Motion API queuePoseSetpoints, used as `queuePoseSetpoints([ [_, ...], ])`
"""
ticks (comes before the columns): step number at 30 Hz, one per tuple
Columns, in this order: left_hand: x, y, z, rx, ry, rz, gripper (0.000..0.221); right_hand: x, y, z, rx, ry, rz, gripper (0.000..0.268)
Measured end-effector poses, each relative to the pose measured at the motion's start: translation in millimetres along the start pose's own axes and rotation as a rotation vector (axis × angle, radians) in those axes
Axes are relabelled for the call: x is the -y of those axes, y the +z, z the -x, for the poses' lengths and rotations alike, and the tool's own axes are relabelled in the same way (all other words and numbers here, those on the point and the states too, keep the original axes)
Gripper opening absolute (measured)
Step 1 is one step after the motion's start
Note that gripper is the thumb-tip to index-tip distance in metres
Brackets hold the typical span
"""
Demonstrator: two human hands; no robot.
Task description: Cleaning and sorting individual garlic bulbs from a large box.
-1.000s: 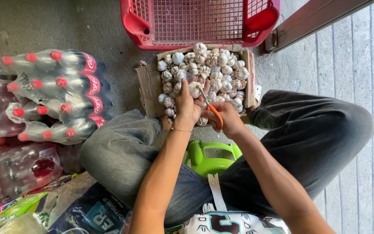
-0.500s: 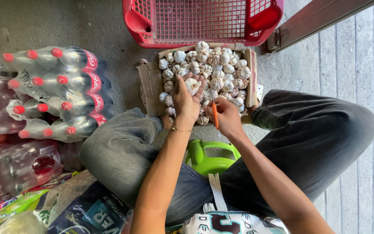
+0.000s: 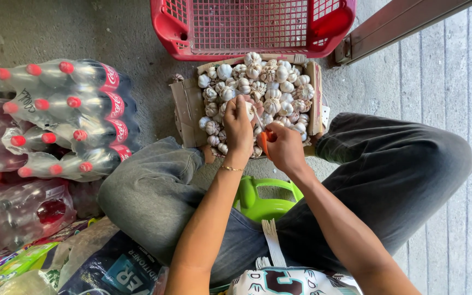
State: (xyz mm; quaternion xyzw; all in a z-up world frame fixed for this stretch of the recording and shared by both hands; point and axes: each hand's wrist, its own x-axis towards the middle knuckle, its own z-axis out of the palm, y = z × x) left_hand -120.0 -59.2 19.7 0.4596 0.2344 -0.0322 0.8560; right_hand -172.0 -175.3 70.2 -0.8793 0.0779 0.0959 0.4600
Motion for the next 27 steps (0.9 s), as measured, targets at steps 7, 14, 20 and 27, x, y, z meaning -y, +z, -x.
queuePoseSetpoints([
  [7, -14, 2, 1, 0.01, -0.148, 0.287, 0.038, -17, -3, -5, 0.336, 0.296, -0.823, 0.019],
  [14, -13, -6, -4, 0.048, -0.226, 0.352, 0.04, -15, -4, -4, 0.237, 0.289, -0.691, 0.021],
  [20, -33, -11, -10, 0.143, -0.268, 0.168, 0.036, 22, -22, 2, 0.01, -0.007, 0.145, 0.04],
  [27, -63, -4, -1, 0.23, -0.062, -0.293, 0.041, 18, -29, -3, 0.022, -0.086, 0.127, 0.041],
])
